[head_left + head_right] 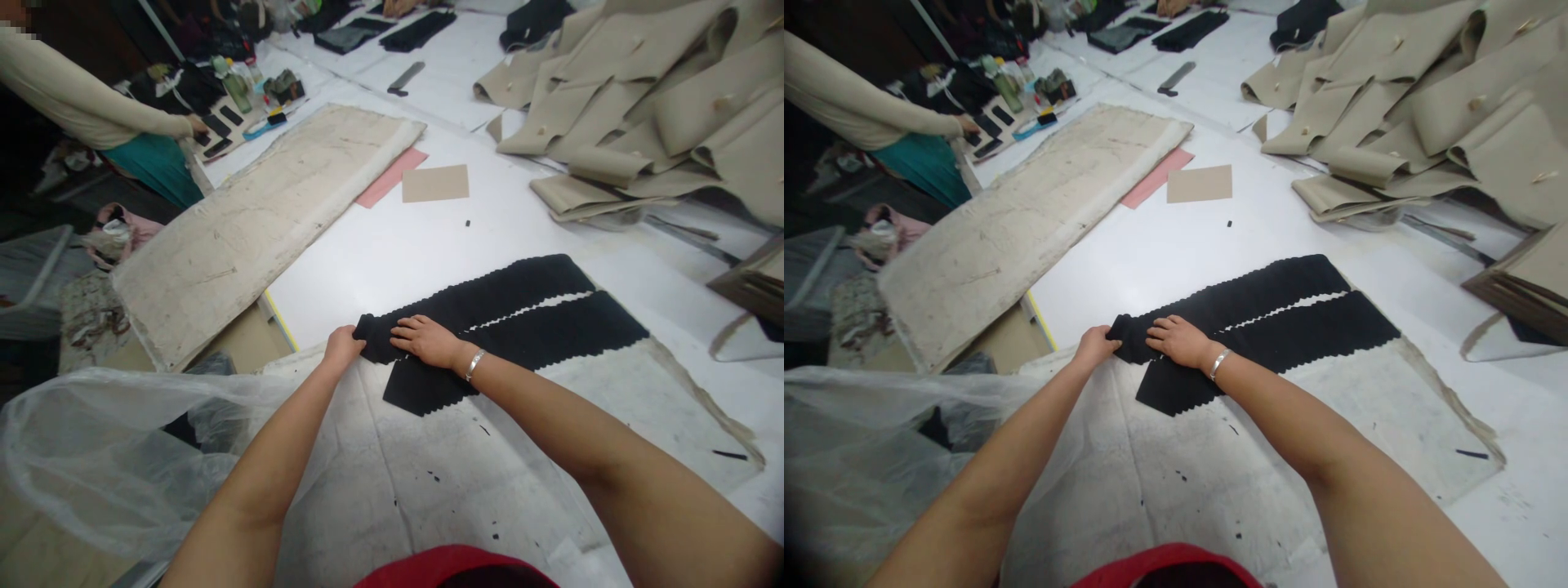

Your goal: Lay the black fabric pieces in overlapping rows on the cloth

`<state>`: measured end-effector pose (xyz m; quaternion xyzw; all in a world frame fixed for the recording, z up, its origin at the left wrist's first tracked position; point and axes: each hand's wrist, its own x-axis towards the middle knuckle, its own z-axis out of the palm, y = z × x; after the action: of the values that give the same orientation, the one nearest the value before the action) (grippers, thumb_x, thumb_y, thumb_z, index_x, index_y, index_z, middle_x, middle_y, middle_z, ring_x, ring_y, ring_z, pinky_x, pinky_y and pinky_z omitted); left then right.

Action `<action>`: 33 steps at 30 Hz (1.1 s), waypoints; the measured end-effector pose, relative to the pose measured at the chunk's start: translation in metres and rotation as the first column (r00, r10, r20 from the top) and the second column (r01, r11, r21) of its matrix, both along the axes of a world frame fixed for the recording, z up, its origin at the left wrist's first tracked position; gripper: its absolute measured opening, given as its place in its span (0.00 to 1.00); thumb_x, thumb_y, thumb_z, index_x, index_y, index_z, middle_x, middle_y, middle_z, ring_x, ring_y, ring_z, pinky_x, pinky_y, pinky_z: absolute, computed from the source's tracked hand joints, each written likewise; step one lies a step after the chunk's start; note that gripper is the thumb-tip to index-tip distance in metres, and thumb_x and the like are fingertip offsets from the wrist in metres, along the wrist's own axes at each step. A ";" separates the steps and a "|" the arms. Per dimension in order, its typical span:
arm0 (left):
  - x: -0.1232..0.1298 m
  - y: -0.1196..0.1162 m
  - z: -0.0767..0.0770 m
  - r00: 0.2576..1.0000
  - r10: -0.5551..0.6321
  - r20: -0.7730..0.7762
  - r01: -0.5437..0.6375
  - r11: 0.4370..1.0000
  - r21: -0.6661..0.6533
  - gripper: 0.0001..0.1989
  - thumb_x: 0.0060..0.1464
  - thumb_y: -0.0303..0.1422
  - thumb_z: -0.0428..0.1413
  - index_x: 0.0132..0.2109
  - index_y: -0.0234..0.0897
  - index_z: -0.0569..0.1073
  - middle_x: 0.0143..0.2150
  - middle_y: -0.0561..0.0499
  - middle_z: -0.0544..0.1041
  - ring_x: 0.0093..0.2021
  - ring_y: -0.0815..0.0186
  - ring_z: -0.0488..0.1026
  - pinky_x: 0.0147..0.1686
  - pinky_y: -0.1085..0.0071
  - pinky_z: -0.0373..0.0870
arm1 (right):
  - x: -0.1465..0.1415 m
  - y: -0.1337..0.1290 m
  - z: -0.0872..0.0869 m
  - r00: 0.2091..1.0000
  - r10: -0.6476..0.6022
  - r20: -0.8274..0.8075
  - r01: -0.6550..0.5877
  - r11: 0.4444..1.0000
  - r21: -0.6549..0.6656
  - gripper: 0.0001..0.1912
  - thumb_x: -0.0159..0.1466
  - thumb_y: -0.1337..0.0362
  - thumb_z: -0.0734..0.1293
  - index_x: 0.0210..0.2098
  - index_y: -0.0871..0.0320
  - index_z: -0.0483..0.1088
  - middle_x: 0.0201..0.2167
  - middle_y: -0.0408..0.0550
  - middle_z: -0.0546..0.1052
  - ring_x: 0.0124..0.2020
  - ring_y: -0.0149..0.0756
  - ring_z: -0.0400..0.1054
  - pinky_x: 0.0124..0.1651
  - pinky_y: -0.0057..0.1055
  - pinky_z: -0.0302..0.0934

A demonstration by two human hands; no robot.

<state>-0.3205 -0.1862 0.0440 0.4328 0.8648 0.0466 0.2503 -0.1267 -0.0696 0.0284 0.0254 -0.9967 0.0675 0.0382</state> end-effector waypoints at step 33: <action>-0.006 -0.001 0.001 1.000 -0.028 -0.013 0.028 0.999 -0.037 0.10 0.43 0.34 0.57 0.35 0.36 0.74 0.33 0.49 0.76 0.34 0.65 0.70 0.32 0.74 0.61 | -0.002 -0.005 -0.004 1.000 0.023 -0.005 -0.024 0.999 -0.038 0.21 0.63 0.70 0.55 0.55 0.56 0.61 0.55 0.49 0.66 0.54 0.44 0.55 0.49 0.39 0.48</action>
<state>-0.3267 -0.1868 0.0453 0.4404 0.8611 0.0242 0.2528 -0.1289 -0.0741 0.0241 0.0366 -0.9947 0.0869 0.0402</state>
